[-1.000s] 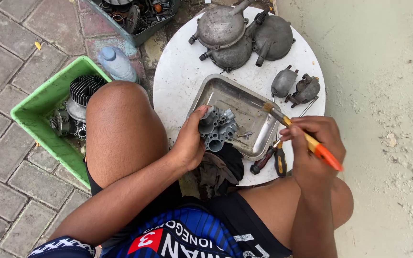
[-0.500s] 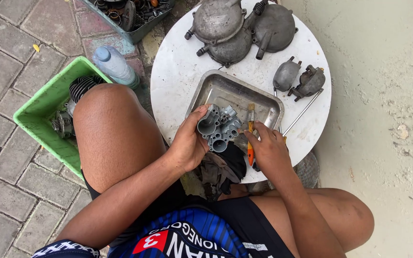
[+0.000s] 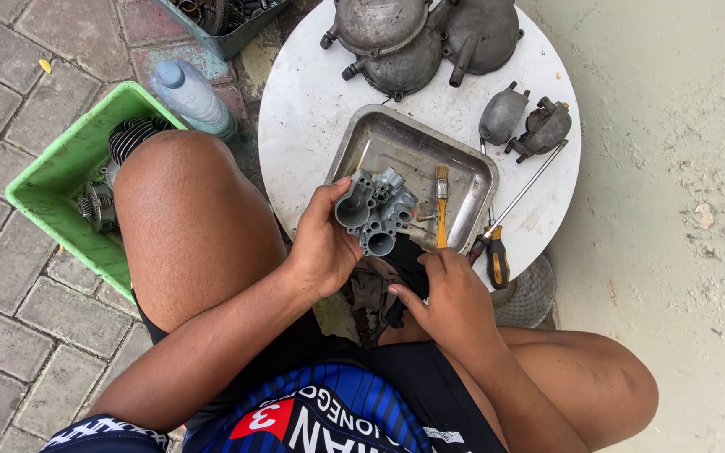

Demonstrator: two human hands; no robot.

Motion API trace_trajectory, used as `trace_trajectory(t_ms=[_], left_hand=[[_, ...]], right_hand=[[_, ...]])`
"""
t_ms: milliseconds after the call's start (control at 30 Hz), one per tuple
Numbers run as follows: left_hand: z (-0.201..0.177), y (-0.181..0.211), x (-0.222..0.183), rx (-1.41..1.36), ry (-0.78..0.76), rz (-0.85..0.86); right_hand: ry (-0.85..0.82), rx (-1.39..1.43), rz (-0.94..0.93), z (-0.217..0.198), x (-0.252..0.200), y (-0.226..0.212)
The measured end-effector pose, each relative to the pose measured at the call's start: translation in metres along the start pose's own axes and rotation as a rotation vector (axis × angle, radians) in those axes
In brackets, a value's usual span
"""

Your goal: Cleaning and assembling a motorcycle carburetor using a brush and cloth

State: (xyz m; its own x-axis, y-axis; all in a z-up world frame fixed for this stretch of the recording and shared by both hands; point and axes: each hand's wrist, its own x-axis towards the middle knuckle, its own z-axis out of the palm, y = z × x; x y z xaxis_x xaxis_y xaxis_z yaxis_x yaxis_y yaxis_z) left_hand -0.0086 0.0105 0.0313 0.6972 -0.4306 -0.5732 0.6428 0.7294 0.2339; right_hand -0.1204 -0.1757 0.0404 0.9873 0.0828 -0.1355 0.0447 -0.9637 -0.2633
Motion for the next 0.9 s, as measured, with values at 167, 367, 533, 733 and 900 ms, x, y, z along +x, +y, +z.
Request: trace_trajectory(t_ms=[167, 367, 533, 733, 900], left_hand=[[0.003, 0.004, -0.017, -0.048, 0.005, 0.014], [0.027, 0.012, -0.047, -0.045, 0.002, 0.037], [0.029, 0.013, -0.056, -0.031, 0.003, 0.046], [0.011, 0.012, -0.052, -0.079, -0.044, 0.048], [-0.003, 0.006, -0.052, -0.107, -0.211, 0.058]], right_hand=[[-0.057, 0.047, 0.006, 0.034, 0.003, 0.018], [-0.153, -0.113, -0.065, 0.053, 0.0, 0.024], [0.005, -0.145, -0.099, 0.038, 0.003, 0.012], [-0.009, 0.679, 0.024, -0.034, -0.009, -0.012], [0.074, 1.273, 0.091, -0.058, -0.028, -0.023]])
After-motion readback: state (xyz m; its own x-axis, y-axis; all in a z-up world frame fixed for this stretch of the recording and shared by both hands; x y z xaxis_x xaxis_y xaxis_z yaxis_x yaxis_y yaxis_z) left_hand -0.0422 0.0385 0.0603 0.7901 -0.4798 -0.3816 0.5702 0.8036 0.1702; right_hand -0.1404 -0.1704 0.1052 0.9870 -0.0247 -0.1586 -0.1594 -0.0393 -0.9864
